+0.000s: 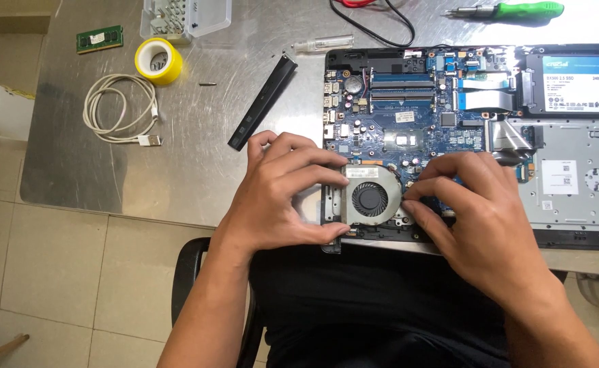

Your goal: Installing a cooling fan and connecting its power cable to a laptop motherboard on a repair bench.

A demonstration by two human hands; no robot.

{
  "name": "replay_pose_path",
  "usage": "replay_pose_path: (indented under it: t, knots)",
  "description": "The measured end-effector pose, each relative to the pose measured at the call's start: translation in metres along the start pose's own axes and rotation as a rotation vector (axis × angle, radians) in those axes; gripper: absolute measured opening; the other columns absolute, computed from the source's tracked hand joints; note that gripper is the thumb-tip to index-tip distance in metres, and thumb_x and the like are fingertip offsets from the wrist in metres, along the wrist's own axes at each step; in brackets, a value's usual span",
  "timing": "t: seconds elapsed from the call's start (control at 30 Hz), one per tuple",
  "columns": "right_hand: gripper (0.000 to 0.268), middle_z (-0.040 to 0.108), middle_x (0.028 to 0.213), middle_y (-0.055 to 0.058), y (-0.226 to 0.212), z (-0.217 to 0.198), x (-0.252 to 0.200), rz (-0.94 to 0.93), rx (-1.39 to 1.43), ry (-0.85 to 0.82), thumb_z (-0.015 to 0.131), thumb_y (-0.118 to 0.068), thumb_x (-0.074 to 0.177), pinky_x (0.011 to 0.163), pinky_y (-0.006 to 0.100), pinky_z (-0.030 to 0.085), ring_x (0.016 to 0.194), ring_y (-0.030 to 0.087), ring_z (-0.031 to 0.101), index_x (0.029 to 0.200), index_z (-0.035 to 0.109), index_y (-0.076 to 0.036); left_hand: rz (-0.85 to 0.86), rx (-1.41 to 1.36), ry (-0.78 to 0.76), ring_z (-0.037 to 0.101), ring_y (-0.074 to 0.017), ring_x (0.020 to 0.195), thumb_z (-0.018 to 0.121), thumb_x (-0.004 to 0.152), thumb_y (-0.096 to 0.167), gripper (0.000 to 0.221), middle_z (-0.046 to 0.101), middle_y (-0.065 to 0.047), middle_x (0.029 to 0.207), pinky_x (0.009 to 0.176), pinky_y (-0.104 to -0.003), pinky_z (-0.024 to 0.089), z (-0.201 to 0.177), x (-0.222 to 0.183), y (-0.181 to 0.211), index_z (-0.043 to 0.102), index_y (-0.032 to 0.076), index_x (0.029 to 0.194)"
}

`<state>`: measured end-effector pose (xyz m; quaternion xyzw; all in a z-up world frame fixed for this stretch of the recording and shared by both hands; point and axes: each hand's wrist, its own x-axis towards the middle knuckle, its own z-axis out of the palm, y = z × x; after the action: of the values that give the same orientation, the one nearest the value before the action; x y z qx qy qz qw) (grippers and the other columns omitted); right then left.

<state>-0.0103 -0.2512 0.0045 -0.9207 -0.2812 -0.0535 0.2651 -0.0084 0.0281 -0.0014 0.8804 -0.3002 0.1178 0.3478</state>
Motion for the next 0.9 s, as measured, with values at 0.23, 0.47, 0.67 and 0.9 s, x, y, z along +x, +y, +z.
replay_pose_path:
  t: [0.23, 0.47, 0.67, 0.9]
  knots:
    - [0.007, 0.065, 0.108, 0.012, -0.015, -0.013, 0.011, 0.102, 0.185, 0.033, 0.067, -0.009, 0.098, 0.094, 0.039, 0.047, 0.103, 0.029, 0.064, 0.101, 0.066, -0.003, -0.082, -0.032, 0.023, 0.066, -0.017, 0.105, 0.084, 0.075, 0.051, 0.044, 0.077, 0.006, 0.108, 0.103, -0.043, 0.023, -0.001, 0.0, 0.01, 0.074, 0.021, 0.107]
    - [0.007, 0.064, 0.107, 0.012, -0.015, -0.018, 0.037, 0.094, 0.271, -0.015, 0.058, -0.008, 0.103, 0.087, 0.038, 0.046, 0.099, 0.029, 0.061, 0.103, 0.061, -0.001, -0.143, 0.004, 0.045, 0.067, -0.0141, 0.099, 0.049, 0.101, 0.047, 0.037, 0.075, 0.007, 0.097, 0.102, -0.044, 0.023, -0.004, 0.002, 0.022, 0.074, 0.02, 0.109]
    - [0.007, 0.067, 0.1, 0.009, -0.008, -0.015, 0.055, 0.154, 0.276, -0.108, 0.058, -0.012, 0.103, 0.08, 0.04, 0.045, 0.092, 0.028, 0.061, 0.104, 0.061, -0.006, -0.19, 0.093, 0.114, 0.068, -0.0145, 0.093, 0.059, 0.098, 0.04, 0.035, 0.075, 0.002, 0.101, 0.1, -0.043, 0.026, 0.01, -0.001, 0.022, 0.068, 0.012, 0.117]
    - [0.01, 0.072, 0.1, 0.006, -0.004, -0.013, 0.054, 0.184, 0.231, -0.081, 0.066, -0.009, 0.099, 0.074, 0.038, 0.048, 0.09, 0.025, 0.065, 0.108, 0.07, -0.008, -0.577, -0.153, 0.068, 0.04, -0.0182, 0.102, 0.061, 0.096, 0.04, 0.038, 0.077, 0.01, 0.082, 0.097, -0.034, 0.027, 0.017, -0.002, 0.033, 0.06, 0.012, 0.123]
